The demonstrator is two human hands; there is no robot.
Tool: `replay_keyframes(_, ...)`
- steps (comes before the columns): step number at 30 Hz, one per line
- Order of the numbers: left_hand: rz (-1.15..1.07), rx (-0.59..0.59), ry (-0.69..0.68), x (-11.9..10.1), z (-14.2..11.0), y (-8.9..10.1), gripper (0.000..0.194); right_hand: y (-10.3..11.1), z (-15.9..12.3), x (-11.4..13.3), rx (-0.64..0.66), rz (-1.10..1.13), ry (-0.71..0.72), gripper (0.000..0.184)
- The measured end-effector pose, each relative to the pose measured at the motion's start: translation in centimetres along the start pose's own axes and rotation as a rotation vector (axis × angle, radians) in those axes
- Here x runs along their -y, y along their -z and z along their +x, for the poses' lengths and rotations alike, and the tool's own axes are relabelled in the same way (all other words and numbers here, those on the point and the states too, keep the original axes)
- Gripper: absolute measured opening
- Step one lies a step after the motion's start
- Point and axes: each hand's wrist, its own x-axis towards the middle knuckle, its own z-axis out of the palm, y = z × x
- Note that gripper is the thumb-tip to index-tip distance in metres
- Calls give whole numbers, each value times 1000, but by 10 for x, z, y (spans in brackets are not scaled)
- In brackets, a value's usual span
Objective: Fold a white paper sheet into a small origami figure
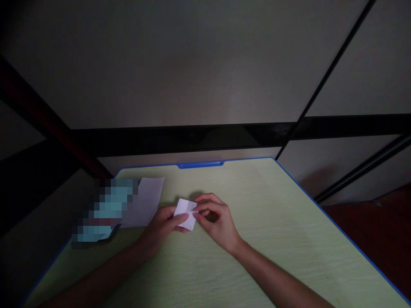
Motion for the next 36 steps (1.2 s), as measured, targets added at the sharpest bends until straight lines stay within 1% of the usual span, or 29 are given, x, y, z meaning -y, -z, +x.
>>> replay_keyframes(3,-9,22,7,1,0,1,19,-1,-1,1,-3,-15,18,9)
replay_keyframes(7,-25,52,-4,2,1,3,21,1,0,3,21,-14,76,11)
replay_keyframes(20,-39,104,-7,3,3,6,21,13,3,0,230,-73,181,13)
replay_keyframes(25,-65,81,24,1,3,5,17,13,3,-1,232,-97,187,13)
replay_keyframes(28,-35,67,41,0,3,4,20,12,3,-2,229,-107,192,13)
replay_keyframes(31,13,80,31,-1,3,4,24,12,3,-1,234,-117,199,12)
replay_keyframes(36,25,63,61,-3,1,4,23,13,4,2,225,-152,242,11)
